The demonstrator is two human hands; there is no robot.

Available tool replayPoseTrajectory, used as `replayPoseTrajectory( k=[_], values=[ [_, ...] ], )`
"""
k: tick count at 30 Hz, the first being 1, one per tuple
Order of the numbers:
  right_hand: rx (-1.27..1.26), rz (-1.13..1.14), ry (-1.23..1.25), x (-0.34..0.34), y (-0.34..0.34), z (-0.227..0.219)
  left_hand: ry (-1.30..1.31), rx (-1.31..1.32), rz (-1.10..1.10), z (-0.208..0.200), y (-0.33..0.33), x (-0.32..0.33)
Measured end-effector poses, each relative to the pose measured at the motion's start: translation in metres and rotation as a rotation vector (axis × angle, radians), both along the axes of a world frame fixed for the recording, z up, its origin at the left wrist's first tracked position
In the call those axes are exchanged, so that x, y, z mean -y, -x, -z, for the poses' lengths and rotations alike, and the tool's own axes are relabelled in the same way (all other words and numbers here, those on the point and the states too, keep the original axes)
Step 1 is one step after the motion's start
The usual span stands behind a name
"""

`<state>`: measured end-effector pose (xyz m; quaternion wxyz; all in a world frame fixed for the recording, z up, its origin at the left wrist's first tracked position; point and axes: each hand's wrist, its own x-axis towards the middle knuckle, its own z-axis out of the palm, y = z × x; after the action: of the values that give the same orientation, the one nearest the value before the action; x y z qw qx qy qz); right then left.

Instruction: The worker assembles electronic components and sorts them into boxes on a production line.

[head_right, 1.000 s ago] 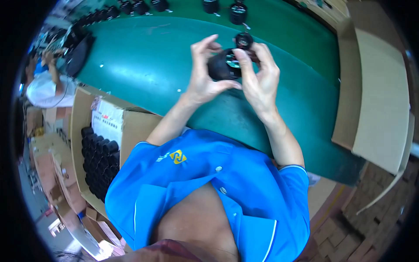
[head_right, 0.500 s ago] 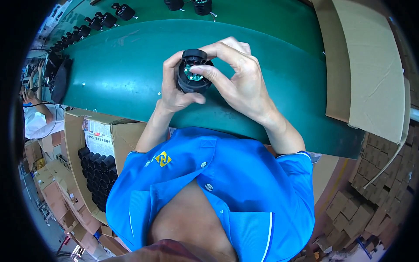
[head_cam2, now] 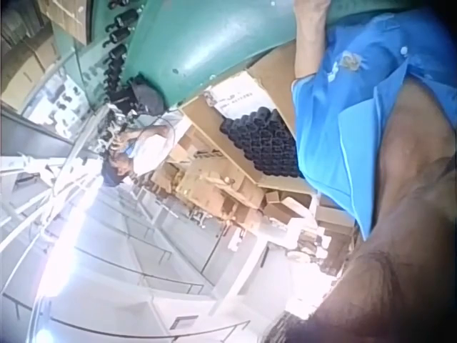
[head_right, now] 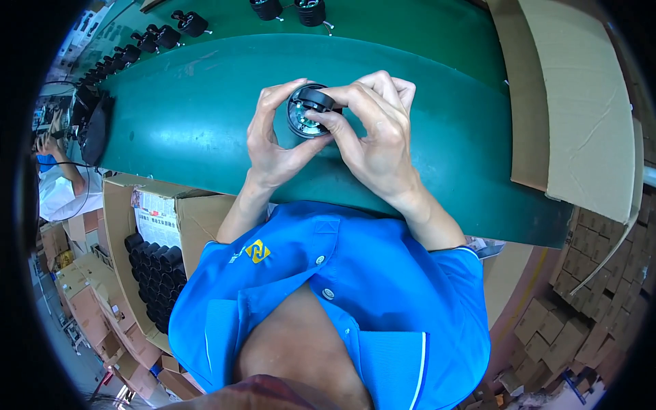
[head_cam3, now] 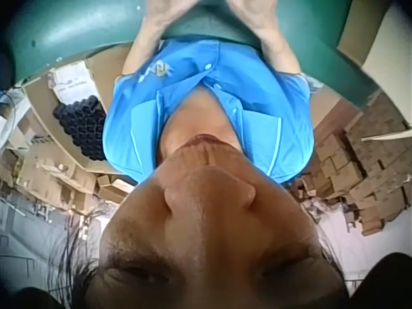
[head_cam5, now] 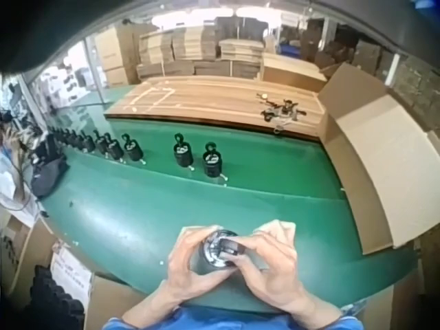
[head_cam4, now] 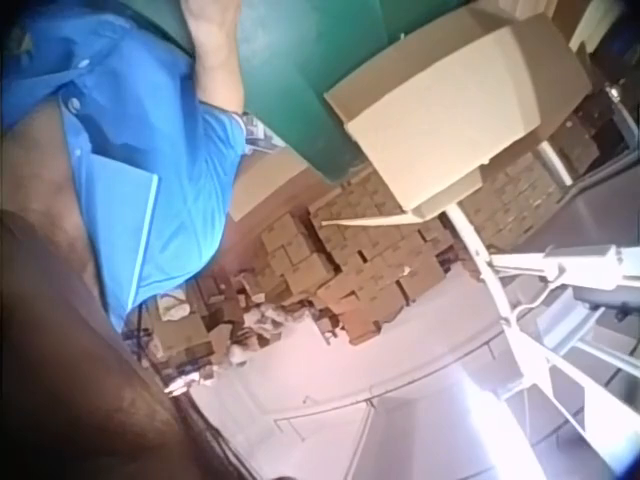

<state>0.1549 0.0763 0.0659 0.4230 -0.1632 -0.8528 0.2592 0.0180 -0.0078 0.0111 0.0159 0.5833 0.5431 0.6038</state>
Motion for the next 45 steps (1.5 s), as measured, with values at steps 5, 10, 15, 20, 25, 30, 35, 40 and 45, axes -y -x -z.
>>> replayPoseTrajectory(
  k=[5, 10, 15, 20, 25, 30, 35, 40, 45],
  values=[
    [0.104, 0.175, -0.117, 0.007, 0.005, -0.003, 0.035, 0.068, -0.164, -0.001, -0.013, -0.002],
    [0.066, -0.038, 0.015, -0.013, 0.016, 0.0, -0.149, 0.225, -0.094, 0.008, -0.004, -0.007],
    [-0.023, -0.055, 0.012, -0.015, 0.056, 0.019, -0.073, 0.006, -0.175, 0.007, 0.03, -0.001],
    [-0.353, -0.554, 1.477, -0.032, 0.145, 0.07, -0.025, 0.231, -0.322, -0.003, 0.1, -0.002],
    [0.03, -0.546, 1.402, -0.058, 0.24, 0.117, -0.001, 0.313, -0.468, 0.018, 0.2, -0.036],
    [0.305, 0.046, 0.631, -0.065, 0.324, 0.122, 0.147, 0.154, -0.631, 0.077, 0.296, -0.083],
    [0.421, 0.277, 0.115, -0.074, 0.341, 0.145, 0.402, 0.078, -0.575, 0.095, 0.307, -0.106],
    [0.083, 0.203, -0.214, -0.056, 0.306, 0.109, 0.441, 0.206, -0.449, 0.089, 0.308, -0.098],
    [-0.283, -0.517, 0.039, -0.002, 0.198, -0.054, 0.314, -0.143, -0.689, 0.089, 0.297, -0.046]
  ],
)
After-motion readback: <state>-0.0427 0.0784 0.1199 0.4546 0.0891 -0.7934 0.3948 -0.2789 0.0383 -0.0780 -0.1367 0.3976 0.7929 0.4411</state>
